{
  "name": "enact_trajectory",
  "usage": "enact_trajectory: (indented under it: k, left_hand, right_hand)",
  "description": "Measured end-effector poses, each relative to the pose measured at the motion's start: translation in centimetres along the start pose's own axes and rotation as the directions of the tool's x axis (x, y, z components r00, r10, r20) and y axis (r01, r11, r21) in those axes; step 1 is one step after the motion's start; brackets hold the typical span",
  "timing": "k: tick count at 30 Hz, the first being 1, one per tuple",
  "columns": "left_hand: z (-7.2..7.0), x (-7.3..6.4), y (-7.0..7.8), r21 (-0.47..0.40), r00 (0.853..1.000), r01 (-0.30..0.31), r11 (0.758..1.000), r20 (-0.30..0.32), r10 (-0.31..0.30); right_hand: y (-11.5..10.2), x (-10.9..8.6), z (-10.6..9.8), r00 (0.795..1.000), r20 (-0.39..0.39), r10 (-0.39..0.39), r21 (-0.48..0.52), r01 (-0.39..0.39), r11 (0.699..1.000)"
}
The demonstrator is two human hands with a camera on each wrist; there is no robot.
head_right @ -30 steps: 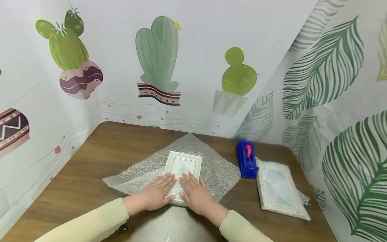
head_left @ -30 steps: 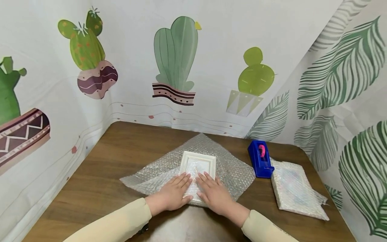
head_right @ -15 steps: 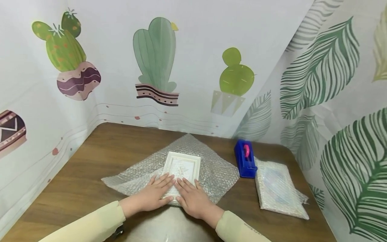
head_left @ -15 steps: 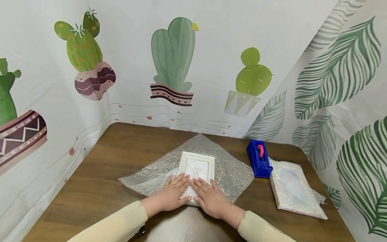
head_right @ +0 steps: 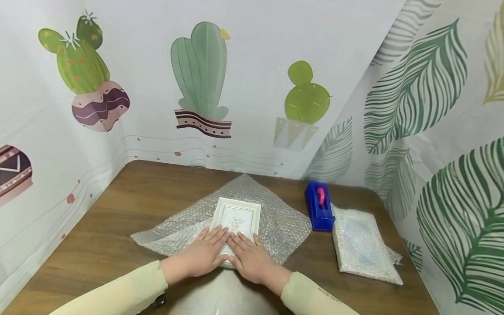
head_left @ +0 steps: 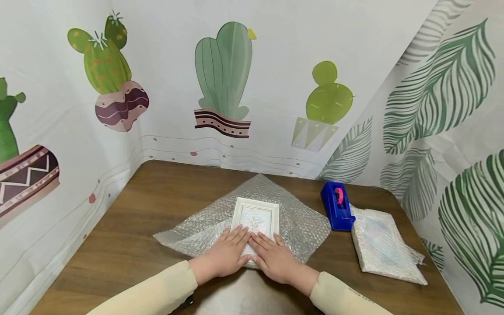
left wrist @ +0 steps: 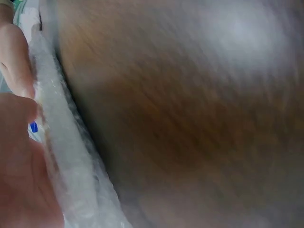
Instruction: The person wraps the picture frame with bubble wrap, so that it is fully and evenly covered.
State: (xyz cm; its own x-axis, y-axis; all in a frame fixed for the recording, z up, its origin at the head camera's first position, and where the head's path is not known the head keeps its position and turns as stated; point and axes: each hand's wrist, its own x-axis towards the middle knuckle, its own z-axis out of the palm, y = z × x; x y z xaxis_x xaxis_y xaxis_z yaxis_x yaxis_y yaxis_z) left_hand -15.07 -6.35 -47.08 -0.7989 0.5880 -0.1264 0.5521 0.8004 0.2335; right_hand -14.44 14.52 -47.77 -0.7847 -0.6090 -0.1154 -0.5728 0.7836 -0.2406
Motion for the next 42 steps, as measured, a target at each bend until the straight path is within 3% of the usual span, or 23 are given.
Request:
enact_trajectory:
  k: [5,8,12,14,16,19,25,30,34,38,42]
  left_hand:
    - [-0.1,0.2,0.1,0.023,1.0,0.003,1.0,0.029,-0.003]
    - [-0.1,0.2,0.1,0.026,0.998,0.01,1.0,0.056,-0.011]
    - [0.2,0.2,0.2,0.026,0.998,0.012,1.0,0.066,-0.013]
    - [0.4,0.3,0.2,0.019,0.998,0.009,1.0,0.067,-0.01]
    - [0.5,0.3,0.1,0.012,0.998,-0.002,1.0,0.065,0.001]
    - [0.5,0.3,0.1,0.008,0.998,-0.009,1.0,0.066,0.008]
    - [0.3,0.3,0.4,0.022,0.998,0.001,1.0,0.067,-0.002]
    - [0.2,0.4,0.6,0.041,0.998,0.003,0.999,0.062,-0.005]
    - [0.0,0.3,0.4,0.049,0.998,0.009,0.999,0.062,-0.012]
    - [-0.2,0.1,0.3,0.042,0.998,0.023,0.999,0.066,-0.026]
    - [-0.2,0.2,0.4,0.028,0.997,0.027,0.999,0.073,-0.029]
  right_hand:
    - [0.2,0.3,-0.3,1.0,0.022,-0.005,0.032,0.005,0.999]
    - [0.7,0.7,-1.0,0.998,0.028,-0.05,0.077,0.048,0.996]
    - [2.1,1.8,-2.4,0.996,0.013,-0.088,0.259,0.082,0.962]
    - [3.0,2.7,-3.0,0.999,-0.022,-0.036,0.365,0.042,0.93]
    - [4.0,3.7,-3.5,0.995,-0.074,0.066,0.454,-0.025,0.891]
    - [6.0,5.3,-3.9,0.964,-0.142,0.223,0.503,-0.124,0.855]
    - [10.6,8.1,-4.3,0.909,-0.071,0.412,0.503,-0.324,0.802]
    - [13.3,9.3,-4.2,0.869,-0.018,0.494,0.411,-0.444,0.796]
    - [13.7,10.0,-3.9,0.846,0.028,0.532,0.38,-0.502,0.777]
    - [13.4,10.4,-4.1,0.841,0.03,0.54,0.402,-0.505,0.764]
    - [13.3,10.4,-5.0,0.83,-0.044,0.555,0.516,-0.457,0.725]
